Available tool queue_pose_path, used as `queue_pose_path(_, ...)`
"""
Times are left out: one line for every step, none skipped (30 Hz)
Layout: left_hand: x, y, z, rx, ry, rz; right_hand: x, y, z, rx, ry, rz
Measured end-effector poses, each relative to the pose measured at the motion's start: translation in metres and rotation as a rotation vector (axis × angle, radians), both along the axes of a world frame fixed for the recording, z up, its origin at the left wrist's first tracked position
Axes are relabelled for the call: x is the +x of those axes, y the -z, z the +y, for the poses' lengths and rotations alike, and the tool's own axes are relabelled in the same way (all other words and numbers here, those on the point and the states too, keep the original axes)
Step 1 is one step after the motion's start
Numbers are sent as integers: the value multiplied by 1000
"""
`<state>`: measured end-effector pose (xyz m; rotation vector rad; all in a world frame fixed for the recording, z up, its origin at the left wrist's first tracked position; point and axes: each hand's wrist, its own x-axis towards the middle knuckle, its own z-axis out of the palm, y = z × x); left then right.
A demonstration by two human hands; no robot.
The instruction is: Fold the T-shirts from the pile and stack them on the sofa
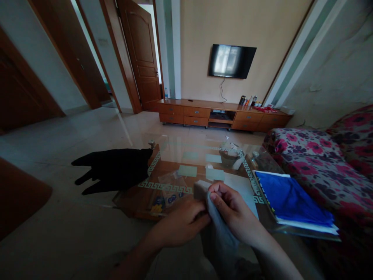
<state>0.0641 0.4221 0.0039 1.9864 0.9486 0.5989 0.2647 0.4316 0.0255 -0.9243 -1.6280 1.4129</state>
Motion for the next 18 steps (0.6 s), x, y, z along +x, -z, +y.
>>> queue_pose_path(2,0,0,29,-9,-5,-1,1,1,6,23,2)
queue_pose_path(4,0,2,53,-21,-10,0,3,3,5,48,7)
queue_pose_path(3,0,3,71,-34,-10,0,4,5,-4,70,16)
queue_pose_path(1,1,5,83,-46,-6,1,6,7,-15,86,24)
queue_pose_path(-2,2,7,88,-59,-2,2,8,9,-25,94,28)
queue_pose_path(-6,5,11,84,-72,-2,3,10,12,-33,98,31)
queue_pose_path(-10,9,15,67,-90,-13,4,12,15,-37,105,32)
queue_pose_path(-15,14,19,31,-119,-41,4,15,18,-37,118,33)
queue_pose_path(-20,20,25,-27,-159,-88,5,17,21,-33,140,35)
queue_pose_path(-25,26,32,-98,-213,-152,6,19,24,-30,170,37)
queue_pose_path(-30,30,39,-172,-281,-236,9,21,27,-30,203,39)
queue_pose_path(-37,31,46,-227,-360,-332,12,22,30,-30,238,40)
queue_pose_path(-44,30,54,-237,-449,-442,17,22,33,-33,266,36)
queue_pose_path(-54,25,60,-182,-558,-569,23,22,35,-39,290,29)
queue_pose_path(-66,17,65,-65,-665,-705,30,21,37,-46,310,21)
queue_pose_path(-81,8,68,100,-757,-843,38,19,39,-49,332,15)
queue_pose_path(-98,-3,70,304,-844,-967,47,18,40,-50,360,14)
queue_pose_path(-117,-12,70,509,-926,-1043,56,17,42,-48,396,16)
